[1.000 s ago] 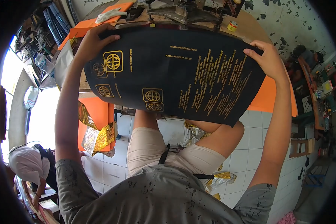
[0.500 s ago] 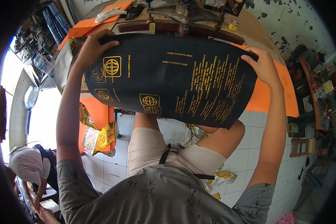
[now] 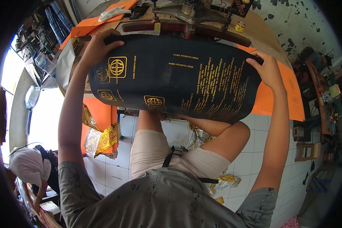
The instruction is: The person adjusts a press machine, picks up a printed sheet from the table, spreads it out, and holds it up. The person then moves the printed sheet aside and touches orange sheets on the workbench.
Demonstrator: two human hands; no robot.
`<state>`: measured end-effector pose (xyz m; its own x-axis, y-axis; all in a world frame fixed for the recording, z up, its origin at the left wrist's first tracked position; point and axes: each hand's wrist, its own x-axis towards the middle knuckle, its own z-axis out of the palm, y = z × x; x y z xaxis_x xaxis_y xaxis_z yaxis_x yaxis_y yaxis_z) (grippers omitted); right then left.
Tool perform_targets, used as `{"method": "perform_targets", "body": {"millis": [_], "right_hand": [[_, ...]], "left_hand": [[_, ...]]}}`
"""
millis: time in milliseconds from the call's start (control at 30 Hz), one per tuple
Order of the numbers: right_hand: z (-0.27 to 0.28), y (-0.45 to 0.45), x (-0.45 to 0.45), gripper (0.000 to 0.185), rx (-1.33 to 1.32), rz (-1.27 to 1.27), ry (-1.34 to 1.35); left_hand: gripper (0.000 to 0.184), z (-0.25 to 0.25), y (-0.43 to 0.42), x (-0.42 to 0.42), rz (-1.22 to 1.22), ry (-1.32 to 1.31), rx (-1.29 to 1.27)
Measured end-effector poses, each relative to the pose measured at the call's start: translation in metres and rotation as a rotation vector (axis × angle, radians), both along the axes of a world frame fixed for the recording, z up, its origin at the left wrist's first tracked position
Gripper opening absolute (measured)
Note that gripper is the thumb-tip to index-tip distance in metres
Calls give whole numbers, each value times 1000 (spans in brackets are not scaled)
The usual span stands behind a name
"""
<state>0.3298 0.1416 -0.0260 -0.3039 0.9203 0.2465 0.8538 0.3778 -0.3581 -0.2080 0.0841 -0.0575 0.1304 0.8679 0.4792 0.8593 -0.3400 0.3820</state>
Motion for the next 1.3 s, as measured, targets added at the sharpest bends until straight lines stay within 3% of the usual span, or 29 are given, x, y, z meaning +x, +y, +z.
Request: {"method": "perform_targets", "body": {"millis": [333, 533, 633, 933, 1133, 1267, 1300], "right_hand": [[-9, 5, 1, 38, 33, 1, 17], [-36, 30, 7, 36, 73, 10, -33], [-46, 36, 11, 35, 10, -24, -59], [-87, 85, 22, 35, -70, -33, -97], [-103, 149, 13, 41, -136, -160, -53], [-155, 188, 25, 44, 210, -15, 188], [-154, 188, 25, 45, 87, -120, 102]], "left_hand": [[36, -1, -7, -4, -3, -17, -22], [34, -17, -6, -46, 88, 52, -215], [32, -32, -1, -60, -44, -232, -306], [32, -46, 20, -66, 6, -246, -414], [34, -59, 71, -80, 121, -250, -341], [35, -78, 100, -94, 185, -175, -165], [34, -82, 104, -94, 203, -155, -132]]}}
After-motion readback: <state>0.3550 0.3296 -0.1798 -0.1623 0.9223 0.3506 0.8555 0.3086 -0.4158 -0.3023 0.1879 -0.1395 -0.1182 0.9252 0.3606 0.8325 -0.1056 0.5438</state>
